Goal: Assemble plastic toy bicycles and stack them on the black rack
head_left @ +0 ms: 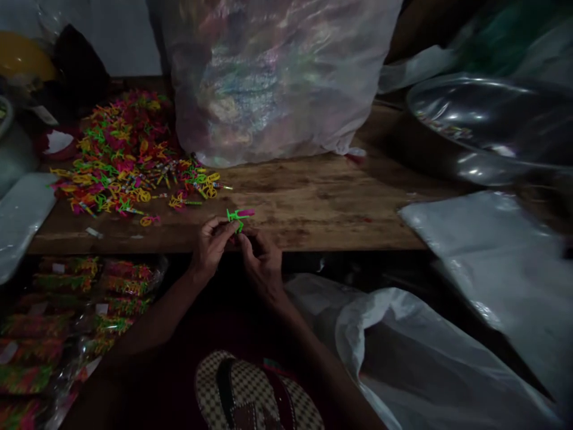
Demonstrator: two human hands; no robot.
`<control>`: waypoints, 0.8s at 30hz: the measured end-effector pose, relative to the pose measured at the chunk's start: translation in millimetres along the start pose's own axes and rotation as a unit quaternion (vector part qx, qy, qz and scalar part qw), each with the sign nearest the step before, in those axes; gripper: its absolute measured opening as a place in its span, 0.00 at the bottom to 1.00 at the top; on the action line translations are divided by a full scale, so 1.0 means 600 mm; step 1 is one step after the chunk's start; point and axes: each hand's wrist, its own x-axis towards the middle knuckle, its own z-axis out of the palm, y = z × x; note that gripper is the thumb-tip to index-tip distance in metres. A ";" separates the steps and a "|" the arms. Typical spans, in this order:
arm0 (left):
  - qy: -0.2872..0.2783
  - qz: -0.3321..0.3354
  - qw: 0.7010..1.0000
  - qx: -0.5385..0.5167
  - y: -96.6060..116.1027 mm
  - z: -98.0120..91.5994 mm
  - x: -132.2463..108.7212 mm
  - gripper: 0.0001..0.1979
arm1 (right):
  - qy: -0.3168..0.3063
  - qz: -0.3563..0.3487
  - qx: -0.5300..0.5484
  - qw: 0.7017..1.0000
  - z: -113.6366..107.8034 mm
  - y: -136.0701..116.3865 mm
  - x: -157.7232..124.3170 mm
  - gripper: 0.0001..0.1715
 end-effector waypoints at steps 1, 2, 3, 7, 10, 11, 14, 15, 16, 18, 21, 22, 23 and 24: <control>0.002 0.001 1.000 0.009 -0.006 -0.001 0.002 0.17 | -0.002 0.011 0.007 1.000 0.000 0.002 0.001 0.13; 0.003 -0.004 1.000 0.014 -0.012 -0.002 0.006 0.16 | -0.009 0.029 0.022 0.999 0.000 0.003 0.004 0.14; 0.001 -0.010 1.000 0.017 -0.016 -0.002 0.010 0.16 | -0.015 0.049 0.041 0.998 -0.001 0.004 0.008 0.14; -0.017 -0.041 0.999 0.004 -0.013 -0.003 0.027 0.17 | -0.035 0.120 0.118 0.985 -0.005 -0.001 0.035 0.18; -0.013 -0.092 0.996 -0.002 -0.003 -0.012 0.037 0.16 | -0.047 0.184 0.168 0.967 -0.007 -0.002 0.051 0.19; -0.011 -0.112 0.994 -0.001 -0.002 -0.017 0.040 0.17 | -0.053 0.208 0.177 0.960 -0.006 0.000 0.055 0.20; -0.018 -0.143 0.989 0.025 -0.010 -0.032 0.047 0.18 | -0.077 0.241 0.156 0.955 -0.001 0.010 0.059 0.18; -0.019 -0.146 0.989 0.034 -0.014 -0.036 0.049 0.18 | -0.080 0.228 0.131 0.961 0.001 0.014 0.059 0.16; -0.015 -0.150 0.988 0.039 -0.018 -0.041 0.052 0.18 | -0.086 0.203 0.100 0.970 0.001 0.016 0.060 0.14; 0.012 -0.153 0.988 0.031 -0.021 -0.049 0.061 0.18 | -0.118 0.120 0.028 0.985 -0.002 0.017 0.068 0.11; 0.086 -0.103 0.991 -0.007 -0.010 -0.063 0.079 0.18 | -0.166 -0.019 -0.089 0.982 -0.009 0.023 0.104 0.12; 0.106 -0.073 0.991 -0.025 -0.004 -0.068 0.084 0.18 | -0.156 -0.056 -0.125 0.978 -0.008 0.029 0.123 0.13; 0.119 -0.048 0.991 -0.042 0.001 -0.072 0.089 0.19 | -0.140 -0.084 -0.157 0.974 -0.003 0.036 0.143 0.14; 0.127 -0.030 0.990 -0.056 0.005 -0.076 0.092 0.19 | -0.122 -0.105 -0.182 0.970 0.005 0.045 0.165 0.14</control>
